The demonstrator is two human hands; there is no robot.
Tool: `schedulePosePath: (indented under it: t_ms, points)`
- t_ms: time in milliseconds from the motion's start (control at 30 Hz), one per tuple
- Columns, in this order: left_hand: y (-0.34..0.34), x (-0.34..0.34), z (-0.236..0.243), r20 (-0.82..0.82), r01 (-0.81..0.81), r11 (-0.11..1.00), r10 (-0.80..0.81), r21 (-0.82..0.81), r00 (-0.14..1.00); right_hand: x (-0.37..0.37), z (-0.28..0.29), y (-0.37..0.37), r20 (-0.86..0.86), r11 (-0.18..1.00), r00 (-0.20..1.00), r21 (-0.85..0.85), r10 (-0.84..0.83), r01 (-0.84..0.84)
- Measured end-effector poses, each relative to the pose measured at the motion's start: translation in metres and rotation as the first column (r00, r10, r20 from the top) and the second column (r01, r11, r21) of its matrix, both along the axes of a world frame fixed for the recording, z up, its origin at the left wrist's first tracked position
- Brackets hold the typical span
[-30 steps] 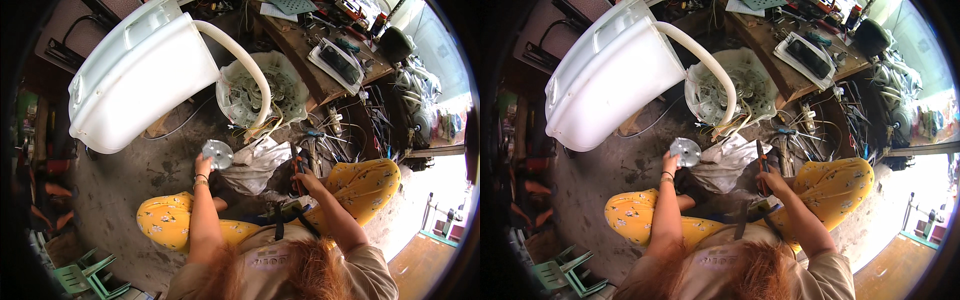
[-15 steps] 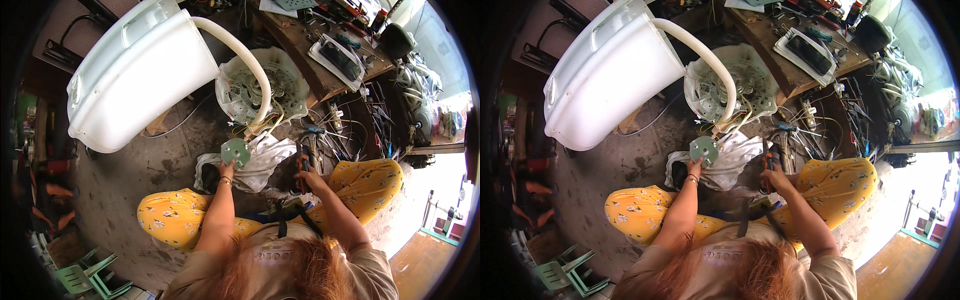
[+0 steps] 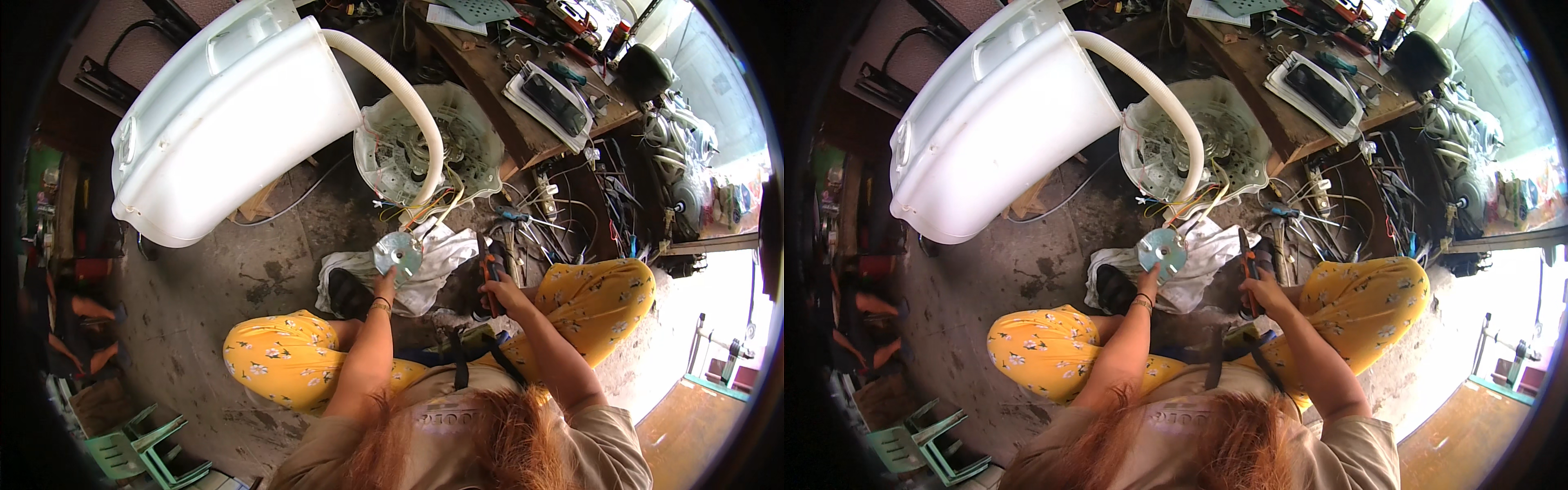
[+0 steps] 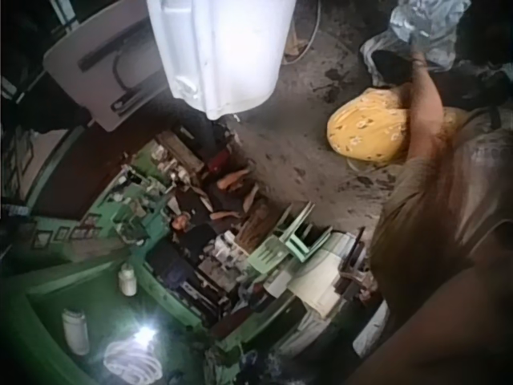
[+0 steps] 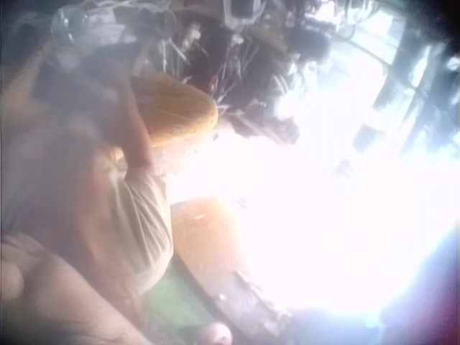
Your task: The person uses pliers and a screwdriver to manipulate and repair metal components from an appliance while sitting in a workspace.
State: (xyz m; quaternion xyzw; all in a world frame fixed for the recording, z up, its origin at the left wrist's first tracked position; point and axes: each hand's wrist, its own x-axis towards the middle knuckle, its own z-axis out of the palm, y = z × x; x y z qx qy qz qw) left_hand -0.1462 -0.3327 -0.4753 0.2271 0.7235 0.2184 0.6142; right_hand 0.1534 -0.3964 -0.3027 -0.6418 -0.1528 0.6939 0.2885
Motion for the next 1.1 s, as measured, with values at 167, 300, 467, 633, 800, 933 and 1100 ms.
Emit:
schedulePosePath:
  t_ms: [167, 300, 467, 633, 800, 933, 1100]
  points:
    - [0.019, -0.031, 0.006, 0.253, -0.256, 0.953, 0.291, -0.162, 0.923, -0.001, -0.003, 0.002, 0.021, 0.999, 1.000, 0.026, 0.023, -0.024]
    - [0.030, -0.047, 0.043, 0.369, -0.433, 0.864, 0.501, -0.257, 0.783, -0.005, -0.022, 0.000, 0.130, 0.993, 0.984, 0.001, 0.119, -0.121]
    - [0.028, -0.034, 0.070, 0.491, -0.652, 0.663, 0.734, -0.368, 0.469, -0.024, -0.030, 0.010, 0.155, 0.976, 0.968, -0.122, 0.199, -0.181]
    - [0.022, -0.012, 0.117, 0.594, -0.641, 0.594, 0.763, -0.487, 0.255, -0.040, -0.045, 0.020, 0.018, 0.994, 0.995, -0.037, 0.102, -0.101]
    - [0.016, 0.006, 0.148, 0.800, -0.446, 0.766, 0.578, -0.462, 0.162, -0.037, -0.119, 0.017, 0.778, 0.903, 0.584, 0.051, 0.232, -0.427]
    - [0.001, 0.009, 0.191, 0.853, -0.375, 0.868, 0.441, -0.326, 0.279, -0.058, -0.072, 0.034, 0.812, 0.864, 0.569, 0.190, 0.129, -0.467]
    - [-0.020, 0.019, 0.190, 0.783, -0.214, 0.973, 0.070, 0.082, 0.618, -0.076, 0.025, 0.048, -0.201, 0.912, 0.977, 0.410, 0.067, 0.022]
